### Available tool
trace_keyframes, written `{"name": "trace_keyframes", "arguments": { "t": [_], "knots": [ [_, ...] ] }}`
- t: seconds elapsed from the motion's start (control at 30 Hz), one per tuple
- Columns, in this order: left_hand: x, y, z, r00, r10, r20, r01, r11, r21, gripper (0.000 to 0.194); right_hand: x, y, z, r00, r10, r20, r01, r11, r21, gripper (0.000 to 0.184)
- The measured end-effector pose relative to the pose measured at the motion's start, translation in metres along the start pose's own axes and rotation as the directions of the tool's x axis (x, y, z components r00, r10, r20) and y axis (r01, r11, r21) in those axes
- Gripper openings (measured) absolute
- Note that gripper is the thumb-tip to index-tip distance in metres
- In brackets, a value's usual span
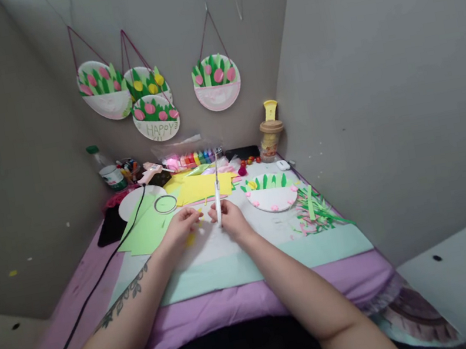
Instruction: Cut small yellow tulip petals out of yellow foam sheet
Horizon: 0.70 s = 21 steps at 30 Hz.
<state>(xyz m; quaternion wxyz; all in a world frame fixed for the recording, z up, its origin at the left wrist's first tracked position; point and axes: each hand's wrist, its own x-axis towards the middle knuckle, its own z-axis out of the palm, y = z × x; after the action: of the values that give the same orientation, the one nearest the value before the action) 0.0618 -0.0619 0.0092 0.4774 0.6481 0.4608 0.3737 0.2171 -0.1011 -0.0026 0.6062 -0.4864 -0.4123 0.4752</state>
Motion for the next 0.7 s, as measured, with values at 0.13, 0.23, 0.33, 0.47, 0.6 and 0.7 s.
{"name": "trace_keyframes", "arguments": {
  "t": [0.13, 0.23, 0.33, 0.47, 0.6, 0.7],
  "knots": [
    [-0.008, 0.005, 0.009, 0.998, -0.042, 0.036, 0.048, 0.979, -0.198, 0.029, 0.001, 0.000, 0.004, 0.999, -0.033, -0.020, 0.033, 0.999, 0.016, 0.038],
    [-0.011, 0.007, 0.015, 0.998, -0.062, 0.027, 0.067, 0.960, -0.273, 0.032, 0.002, 0.002, 0.004, 0.998, -0.052, -0.041, 0.053, 0.998, 0.024, 0.037],
    [-0.013, 0.007, 0.018, 0.997, -0.077, 0.021, 0.080, 0.952, -0.295, 0.031, 0.004, 0.004, 0.003, 0.996, -0.065, -0.053, 0.066, 0.998, 0.025, 0.034],
    [-0.014, 0.007, 0.020, 0.995, -0.091, 0.049, 0.101, 0.955, -0.277, 0.028, 0.004, 0.003, 0.001, 0.996, -0.070, -0.062, 0.071, 0.997, 0.012, 0.033],
    [-0.015, 0.007, 0.014, 0.994, -0.094, 0.060, 0.106, 0.968, -0.230, 0.022, 0.005, 0.003, -0.001, 0.996, -0.060, -0.064, 0.060, 0.998, 0.003, 0.032],
    [-0.015, 0.008, 0.008, 0.994, -0.091, 0.060, 0.101, 0.978, -0.182, 0.016, 0.006, 0.003, -0.002, 0.997, -0.047, -0.063, 0.046, 0.999, -0.003, 0.032]
  ]
}}
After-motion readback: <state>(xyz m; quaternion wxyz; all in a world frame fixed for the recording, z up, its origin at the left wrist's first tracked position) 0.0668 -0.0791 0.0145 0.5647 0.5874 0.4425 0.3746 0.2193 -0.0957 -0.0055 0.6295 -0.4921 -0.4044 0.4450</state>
